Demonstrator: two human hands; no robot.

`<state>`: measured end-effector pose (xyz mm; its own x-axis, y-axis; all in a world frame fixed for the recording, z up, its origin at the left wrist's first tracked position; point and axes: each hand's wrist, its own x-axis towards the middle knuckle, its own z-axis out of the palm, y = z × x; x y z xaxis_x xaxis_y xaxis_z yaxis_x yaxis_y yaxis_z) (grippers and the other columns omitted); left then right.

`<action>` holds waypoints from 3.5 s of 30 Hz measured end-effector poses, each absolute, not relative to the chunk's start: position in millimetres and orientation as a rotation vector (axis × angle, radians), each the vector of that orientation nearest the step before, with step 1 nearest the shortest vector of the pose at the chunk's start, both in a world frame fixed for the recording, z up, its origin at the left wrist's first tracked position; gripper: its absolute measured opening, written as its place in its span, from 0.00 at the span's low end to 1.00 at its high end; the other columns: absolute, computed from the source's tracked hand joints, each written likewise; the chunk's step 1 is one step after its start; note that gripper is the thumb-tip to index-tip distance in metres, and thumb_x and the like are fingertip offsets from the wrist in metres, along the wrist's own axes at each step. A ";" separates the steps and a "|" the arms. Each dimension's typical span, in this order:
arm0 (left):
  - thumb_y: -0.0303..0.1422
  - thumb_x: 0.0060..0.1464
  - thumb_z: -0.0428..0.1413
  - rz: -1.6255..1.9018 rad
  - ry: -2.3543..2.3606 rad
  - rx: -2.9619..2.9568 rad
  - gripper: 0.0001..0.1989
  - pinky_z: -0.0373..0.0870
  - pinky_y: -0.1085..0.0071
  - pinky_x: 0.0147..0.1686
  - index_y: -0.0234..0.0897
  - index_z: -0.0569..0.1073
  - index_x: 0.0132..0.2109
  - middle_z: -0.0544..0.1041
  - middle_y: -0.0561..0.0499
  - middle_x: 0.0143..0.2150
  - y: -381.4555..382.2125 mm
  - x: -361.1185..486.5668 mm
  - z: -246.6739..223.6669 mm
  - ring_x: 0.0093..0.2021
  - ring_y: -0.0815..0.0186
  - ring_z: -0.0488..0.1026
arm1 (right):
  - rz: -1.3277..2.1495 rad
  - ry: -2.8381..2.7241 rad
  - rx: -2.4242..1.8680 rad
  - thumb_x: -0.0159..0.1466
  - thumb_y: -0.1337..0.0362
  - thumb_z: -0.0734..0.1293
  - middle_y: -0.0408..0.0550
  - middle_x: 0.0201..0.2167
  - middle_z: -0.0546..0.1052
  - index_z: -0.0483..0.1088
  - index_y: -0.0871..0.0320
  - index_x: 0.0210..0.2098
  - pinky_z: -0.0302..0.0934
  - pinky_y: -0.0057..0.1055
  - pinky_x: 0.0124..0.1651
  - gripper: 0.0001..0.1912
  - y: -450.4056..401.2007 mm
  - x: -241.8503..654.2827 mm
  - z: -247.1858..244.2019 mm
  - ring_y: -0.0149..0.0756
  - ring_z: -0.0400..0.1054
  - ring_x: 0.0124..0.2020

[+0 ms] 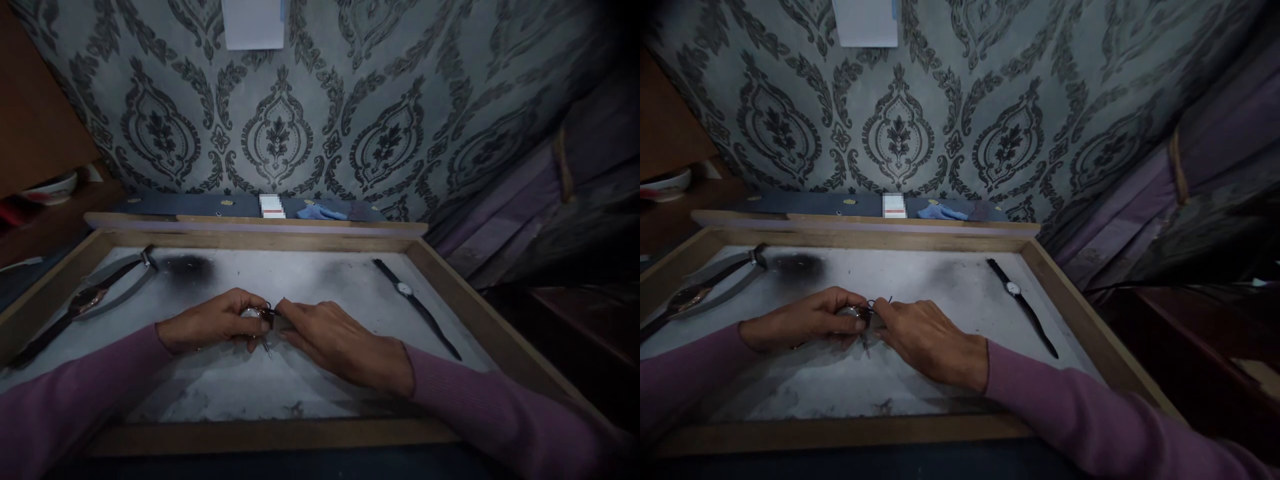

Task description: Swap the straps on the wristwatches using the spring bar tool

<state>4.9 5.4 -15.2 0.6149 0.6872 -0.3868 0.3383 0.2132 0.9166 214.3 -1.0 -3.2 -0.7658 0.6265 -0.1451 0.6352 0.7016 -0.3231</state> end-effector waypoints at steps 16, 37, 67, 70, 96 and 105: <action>0.42 0.49 0.60 0.317 0.992 1.390 0.16 0.48 0.75 0.22 0.34 0.72 0.37 0.69 0.58 0.21 4.6 4.2 -15.2 0.20 0.74 0.55 | -0.465 2.915 1.096 0.70 0.65 0.58 0.51 0.36 0.78 0.62 0.60 0.45 0.52 0.30 0.28 0.06 -0.5 214.1 -10.2 0.38 0.71 0.32; 0.39 0.51 0.59 0.359 0.927 1.439 0.13 0.58 0.71 0.28 0.35 0.69 0.40 0.69 0.56 0.27 3.6 4.1 -20.9 0.26 0.70 0.61 | -0.551 2.931 0.910 0.70 0.65 0.58 0.50 0.35 0.77 0.63 0.59 0.47 0.56 0.28 0.31 0.08 8.2 220.2 -6.2 0.36 0.70 0.31; 0.38 0.51 0.59 0.382 0.917 1.373 0.12 0.60 0.72 0.30 0.36 0.69 0.39 0.69 0.57 0.27 0.9 6.5 -22.3 0.28 0.69 0.64 | -0.718 3.069 0.691 0.71 0.66 0.58 0.51 0.37 0.78 0.63 0.61 0.51 0.60 0.30 0.34 0.11 20.1 227.1 -13.1 0.35 0.72 0.34; 0.38 0.51 0.59 0.393 0.928 1.373 0.12 0.61 0.71 0.31 0.36 0.70 0.38 0.69 0.57 0.26 1.9 6.3 -24.1 0.27 0.69 0.65 | -0.609 3.034 0.760 0.70 0.66 0.59 0.50 0.37 0.77 0.63 0.61 0.49 0.58 0.29 0.31 0.09 18.5 224.8 -12.5 0.34 0.70 0.32; 0.44 0.54 0.56 0.378 0.999 1.360 0.15 0.49 0.74 0.22 0.36 0.69 0.40 0.68 0.58 0.21 1.2 8.3 -20.1 0.21 0.72 0.57 | -0.103 3.088 0.827 0.72 0.64 0.54 0.46 0.31 0.72 0.63 0.59 0.44 0.42 0.30 0.24 0.08 18.0 223.3 -25.3 0.29 0.60 0.24; 0.42 0.55 0.54 0.367 0.998 1.429 0.13 0.51 0.73 0.23 0.36 0.69 0.40 0.68 0.58 0.21 0.9 8.4 -19.1 0.22 0.71 0.57 | -0.372 3.039 0.915 0.71 0.64 0.57 0.47 0.35 0.73 0.63 0.59 0.44 0.53 0.28 0.29 0.06 15.1 219.9 -24.3 0.30 0.65 0.28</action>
